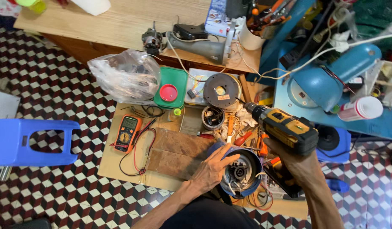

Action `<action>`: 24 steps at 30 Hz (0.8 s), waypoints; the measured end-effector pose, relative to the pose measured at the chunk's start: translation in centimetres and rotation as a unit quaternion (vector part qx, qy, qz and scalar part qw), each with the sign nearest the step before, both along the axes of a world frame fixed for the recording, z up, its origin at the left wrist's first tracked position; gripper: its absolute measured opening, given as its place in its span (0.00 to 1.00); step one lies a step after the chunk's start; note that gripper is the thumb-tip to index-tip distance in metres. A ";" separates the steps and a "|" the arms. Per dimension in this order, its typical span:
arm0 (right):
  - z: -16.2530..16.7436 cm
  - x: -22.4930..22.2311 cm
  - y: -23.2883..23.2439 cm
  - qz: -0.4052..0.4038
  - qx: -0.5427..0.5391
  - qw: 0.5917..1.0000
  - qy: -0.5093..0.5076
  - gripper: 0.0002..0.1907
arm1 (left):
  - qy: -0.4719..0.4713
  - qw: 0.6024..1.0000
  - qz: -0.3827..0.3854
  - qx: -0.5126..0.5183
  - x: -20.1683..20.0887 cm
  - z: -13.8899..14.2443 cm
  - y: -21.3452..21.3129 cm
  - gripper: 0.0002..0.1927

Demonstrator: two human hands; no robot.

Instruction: The person disassembles a blue electric kettle using a cordless drill and a screwdriver, removes the base and handle, and tests the internal heating element with a multimeter. The person then reassembles the kettle and continues testing the electrical connections.

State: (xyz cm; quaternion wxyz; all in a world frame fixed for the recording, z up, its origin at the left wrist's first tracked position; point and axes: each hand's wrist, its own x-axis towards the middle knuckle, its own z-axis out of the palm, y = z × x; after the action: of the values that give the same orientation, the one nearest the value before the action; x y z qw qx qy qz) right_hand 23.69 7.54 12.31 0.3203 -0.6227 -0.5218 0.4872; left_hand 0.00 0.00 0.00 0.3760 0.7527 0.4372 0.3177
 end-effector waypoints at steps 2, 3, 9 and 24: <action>-0.3 -0.5 1.9 0.100 0.113 0.987 -0.058 0.24 | 0.016 0.997 0.070 -0.026 0.5 0.0 -0.5 0.26; -0.4 -0.8 2.9 0.149 0.171 0.970 -0.083 0.24 | 0.023 0.993 0.105 -0.039 0.7 0.0 -0.8 0.25; -1.8 -5.6 9.1 0.224 0.116 0.967 0.019 0.25 | 0.016 0.969 0.242 -0.035 -0.7 0.7 -2.8 0.23; -8.3 -17.8 15.1 0.167 -0.111 0.979 0.029 0.18 | 0.171 0.947 0.255 0.093 -6.2 1.8 -3.3 0.28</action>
State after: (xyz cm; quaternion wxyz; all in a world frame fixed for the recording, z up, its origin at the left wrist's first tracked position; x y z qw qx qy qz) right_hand 5.93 22.65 3.99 0.1782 -0.5443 -0.5517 0.6062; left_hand -6.19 -3.32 1.82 0.1303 0.6905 0.6412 0.3085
